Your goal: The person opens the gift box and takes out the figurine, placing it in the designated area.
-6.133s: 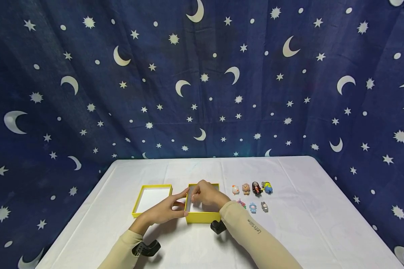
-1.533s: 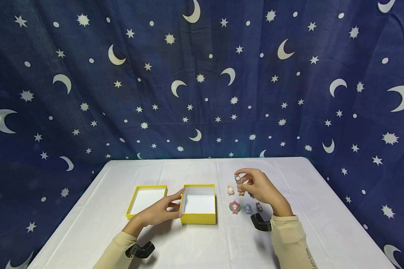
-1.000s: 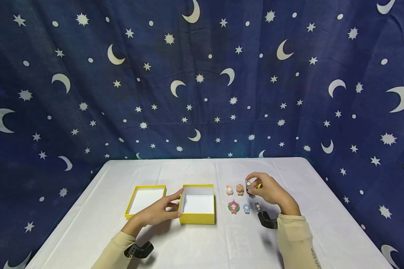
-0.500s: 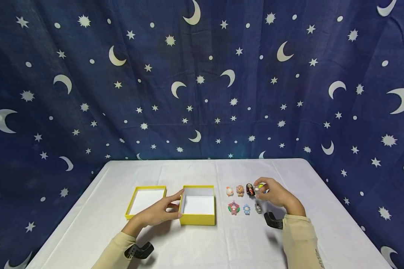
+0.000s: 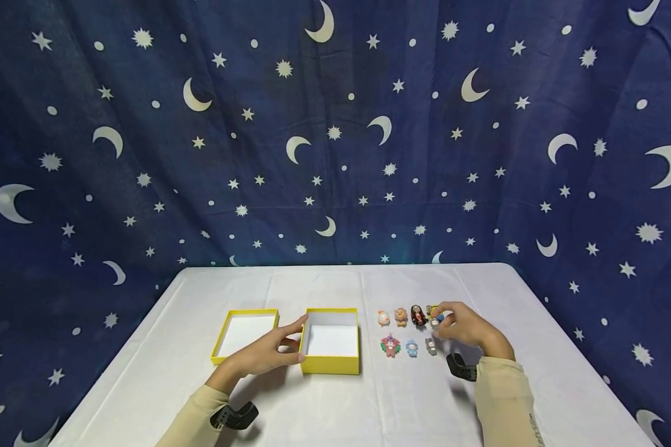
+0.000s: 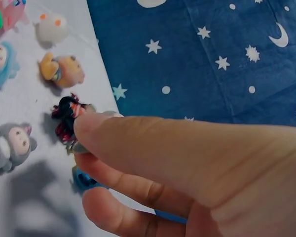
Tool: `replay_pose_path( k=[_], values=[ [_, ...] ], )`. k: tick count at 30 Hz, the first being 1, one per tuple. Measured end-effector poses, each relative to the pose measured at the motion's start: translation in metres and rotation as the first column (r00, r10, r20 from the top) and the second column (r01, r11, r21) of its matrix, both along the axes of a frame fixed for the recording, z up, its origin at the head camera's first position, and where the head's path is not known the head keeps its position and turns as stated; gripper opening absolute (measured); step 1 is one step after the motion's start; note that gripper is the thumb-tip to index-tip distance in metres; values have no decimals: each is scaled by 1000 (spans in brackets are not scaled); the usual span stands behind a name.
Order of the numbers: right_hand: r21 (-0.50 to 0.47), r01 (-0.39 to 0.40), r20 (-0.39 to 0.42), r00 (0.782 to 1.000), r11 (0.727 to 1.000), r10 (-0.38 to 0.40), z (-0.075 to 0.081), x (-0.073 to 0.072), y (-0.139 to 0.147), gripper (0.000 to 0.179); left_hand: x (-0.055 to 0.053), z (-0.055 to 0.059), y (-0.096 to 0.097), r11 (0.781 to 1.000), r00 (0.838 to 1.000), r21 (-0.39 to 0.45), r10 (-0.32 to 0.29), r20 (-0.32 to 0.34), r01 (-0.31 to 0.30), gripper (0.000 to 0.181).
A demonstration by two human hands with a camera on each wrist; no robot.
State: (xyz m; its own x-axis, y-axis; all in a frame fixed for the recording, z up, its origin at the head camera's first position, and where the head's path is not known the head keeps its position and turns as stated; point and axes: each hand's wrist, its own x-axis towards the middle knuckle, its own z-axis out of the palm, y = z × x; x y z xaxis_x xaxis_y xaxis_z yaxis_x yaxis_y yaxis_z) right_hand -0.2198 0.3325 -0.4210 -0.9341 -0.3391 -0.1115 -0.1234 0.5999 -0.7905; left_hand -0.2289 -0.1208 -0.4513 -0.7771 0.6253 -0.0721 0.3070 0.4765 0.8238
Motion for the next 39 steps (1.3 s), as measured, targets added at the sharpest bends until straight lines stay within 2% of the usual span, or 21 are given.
replay_pose_path(
  k=[3, 7, 11, 20, 27, 39],
  values=[
    [32, 49, 14, 999, 998, -49, -2, -2, 1, 35, 0, 0, -1, 1000, 1000, 5, 4, 4, -4, 87],
    [68, 120, 70, 990, 990, -125, -7, -4, 2, 32, 0, 1, -1, 1000, 1000, 11, 5, 21, -5, 87],
    [86, 147, 119, 980, 985, -157, -11, -5, 1, 30, 1, 1, -1, 1000, 1000, 2, 3, 29, -3, 86],
    [112, 137, 144, 978, 984, -153, -10, -2, 2, 26, 1, 0, -1, 1000, 1000, 8, -2, 27, 1, 87],
    [137, 129, 130, 980, 982, -147, -13, -2, 3, 25, 0, -1, -1, 1000, 1000, 5, -1, 24, 1, 86],
    [164, 163, 127, 975, 973, -184, -20, -4, -3, 24, 1, 0, -1, 1000, 999, 5, 16, 40, -16, 87]
  ],
)
